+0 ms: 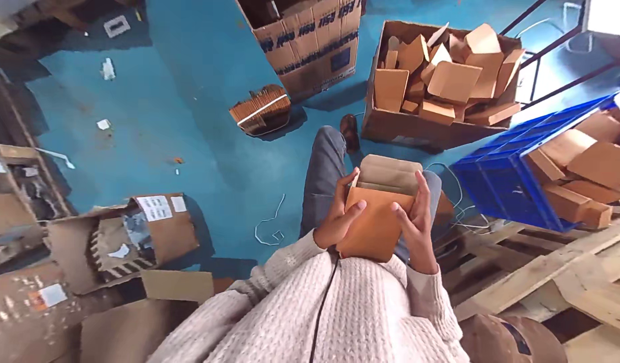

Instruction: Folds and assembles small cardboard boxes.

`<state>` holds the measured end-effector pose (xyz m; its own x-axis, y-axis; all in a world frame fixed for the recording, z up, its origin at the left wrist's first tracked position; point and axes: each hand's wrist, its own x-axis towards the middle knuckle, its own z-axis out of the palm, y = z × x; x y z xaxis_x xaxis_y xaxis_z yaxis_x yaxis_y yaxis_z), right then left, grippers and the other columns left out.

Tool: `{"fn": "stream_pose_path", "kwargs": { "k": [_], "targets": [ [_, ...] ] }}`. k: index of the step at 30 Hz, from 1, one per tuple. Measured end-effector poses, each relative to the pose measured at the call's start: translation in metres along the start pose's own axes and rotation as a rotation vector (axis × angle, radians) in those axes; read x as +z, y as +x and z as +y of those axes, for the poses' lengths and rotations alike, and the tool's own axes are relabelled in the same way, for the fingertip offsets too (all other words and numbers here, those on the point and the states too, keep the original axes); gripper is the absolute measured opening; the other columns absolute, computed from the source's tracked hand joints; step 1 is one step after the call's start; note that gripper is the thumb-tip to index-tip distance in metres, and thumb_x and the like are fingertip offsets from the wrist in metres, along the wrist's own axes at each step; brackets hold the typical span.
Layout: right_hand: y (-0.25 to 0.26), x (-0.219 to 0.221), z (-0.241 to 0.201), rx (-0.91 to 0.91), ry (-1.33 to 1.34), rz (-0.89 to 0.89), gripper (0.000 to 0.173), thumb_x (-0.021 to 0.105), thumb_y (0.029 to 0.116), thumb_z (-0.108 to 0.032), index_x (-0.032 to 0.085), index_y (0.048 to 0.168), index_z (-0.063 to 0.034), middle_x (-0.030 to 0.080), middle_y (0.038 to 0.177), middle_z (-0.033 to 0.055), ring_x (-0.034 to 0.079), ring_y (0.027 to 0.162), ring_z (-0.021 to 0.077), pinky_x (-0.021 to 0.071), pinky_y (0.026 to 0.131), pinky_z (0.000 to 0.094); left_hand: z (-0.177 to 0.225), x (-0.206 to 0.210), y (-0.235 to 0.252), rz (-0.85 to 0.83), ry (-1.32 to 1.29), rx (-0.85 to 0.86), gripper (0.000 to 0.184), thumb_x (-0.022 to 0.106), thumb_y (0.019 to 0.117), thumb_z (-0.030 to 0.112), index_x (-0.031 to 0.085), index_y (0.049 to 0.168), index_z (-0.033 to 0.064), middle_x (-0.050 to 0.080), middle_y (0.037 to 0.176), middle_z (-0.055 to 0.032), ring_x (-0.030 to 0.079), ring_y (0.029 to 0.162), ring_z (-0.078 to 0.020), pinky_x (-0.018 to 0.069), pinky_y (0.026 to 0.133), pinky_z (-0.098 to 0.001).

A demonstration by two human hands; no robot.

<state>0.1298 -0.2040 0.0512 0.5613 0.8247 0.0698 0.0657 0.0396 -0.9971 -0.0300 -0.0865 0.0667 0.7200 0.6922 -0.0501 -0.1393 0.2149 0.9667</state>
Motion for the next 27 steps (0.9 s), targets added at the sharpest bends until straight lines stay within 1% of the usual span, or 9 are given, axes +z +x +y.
{"fn": "stream_pose_path", "kwargs": {
  "k": [3,8,12,14,17,20,21,24,27],
  "targets": [
    [-0.007,0.008,-0.001,-0.114,0.08,0.11,0.086,0.068,0.0975,-0.025,0.012,0.156,0.0,0.041,0.155,0.0102,0.051,0.136,0.0145,0.047,0.113,0.0346,-0.005,0.005,0.003,0.021,0.033,0.063,0.068,0.055,0.1042,0.027,0.019,0.151,-0.0068,0.049,0.144,-0.0126,0.054,0.128,-0.0071,0.0484,0.108,-0.0287],
    [0.008,0.005,-0.016,-0.203,0.041,0.176,0.042,0.061,0.1021,-0.029,0.043,0.135,-0.0113,0.048,0.151,0.0054,0.048,0.139,0.0156,0.0456,0.113,0.036,0.004,0.011,0.018,0.001,0.139,0.193,0.065,0.047,0.1072,0.039,0.022,0.15,-0.0032,0.046,0.147,-0.0103,0.05,0.132,-0.0055,0.0445,0.112,-0.0298],
    [0.017,0.003,-0.016,-0.244,-0.022,0.199,0.019,0.057,0.1038,-0.036,0.053,0.112,-0.0187,0.057,0.135,-0.0018,0.053,0.131,0.0091,0.0487,0.105,0.0289,0.01,0.013,0.025,-0.004,0.207,0.268,0.039,0.037,0.1101,0.041,0.05,0.118,0.0048,0.053,0.12,-0.002,0.052,0.119,-0.0027,0.0463,0.104,-0.0257],
    [0.017,0.006,-0.013,-0.213,-0.052,0.202,0.025,0.048,0.1068,-0.042,0.049,0.109,-0.0175,0.054,0.128,-0.0077,0.049,0.126,0.0007,0.0448,0.104,0.0232,0.013,0.011,0.027,-0.021,0.25,0.281,0.043,0.03,0.1106,0.044,0.051,0.104,0.0067,0.053,0.112,-0.0027,0.05,0.119,-0.0032,0.0424,0.105,-0.0251],
    [0.012,0.011,-0.009,-0.069,0.009,0.252,0.052,0.028,0.1104,-0.044,0.048,0.131,-0.0005,0.057,0.123,-0.003,0.054,0.119,0.0004,0.0452,0.106,0.0233,0.01,0.006,0.025,-0.034,0.236,0.197,0.054,0.023,0.1108,0.046,0.052,0.105,0.0004,0.054,0.114,-0.0088,0.05,0.12,-0.0083,0.0404,0.107,-0.0277],
    [0.013,0.017,-0.009,0.033,0.138,0.34,0.044,0.021,0.1088,-0.036,0.058,0.094,-0.0165,0.06,0.115,-0.0051,0.057,0.11,0.0029,0.0492,0.096,0.0238,0.006,0.003,0.028,0.025,0.043,0.025,0.066,0.021,0.1044,0.064,0.058,0.112,0.0094,0.058,0.113,0.0024,0.057,0.108,-0.0031,0.0491,0.097,-0.0252],
    [0.014,0.016,-0.009,0.065,0.216,0.367,0.044,0.023,0.1084,-0.032,0.061,0.091,-0.0176,0.064,0.11,-0.0056,0.06,0.106,0.004,0.052,0.093,0.025,0.007,0.0,0.029,0.023,-0.029,-0.003,0.067,0.022,0.1037,0.065,0.061,0.115,0.0123,0.061,0.118,0.0038,0.059,0.111,-0.0045,0.0503,0.098,-0.0275],
    [0.018,0.006,-0.015,0.192,0.367,0.338,0.023,0.036,0.1061,-0.017,0.057,0.114,-0.016,0.065,0.108,-0.0056,0.064,0.1,0.0051,0.0559,0.088,0.0264,0.013,-0.007,0.032,0.048,-0.09,-0.025,0.041,0.03,0.1098,0.04,0.061,0.122,0.0161,0.066,0.118,0.0057,0.064,0.104,-0.0043,0.0558,0.089,-0.0262],
    [0.02,-0.009,-0.023,0.252,0.322,0.17,0.047,0.042,0.098,-0.011,0.043,0.145,-0.0151,0.067,0.125,-0.001,0.067,0.106,0.0074,0.0579,0.085,0.0264,0.015,-0.014,0.034,0.041,-0.082,-0.016,0.021,0.044,0.1053,0.017,0.05,0.125,0.0189,0.065,0.117,0.0058,0.066,0.101,-0.005,0.0575,0.085,-0.0254]
  ]
}}
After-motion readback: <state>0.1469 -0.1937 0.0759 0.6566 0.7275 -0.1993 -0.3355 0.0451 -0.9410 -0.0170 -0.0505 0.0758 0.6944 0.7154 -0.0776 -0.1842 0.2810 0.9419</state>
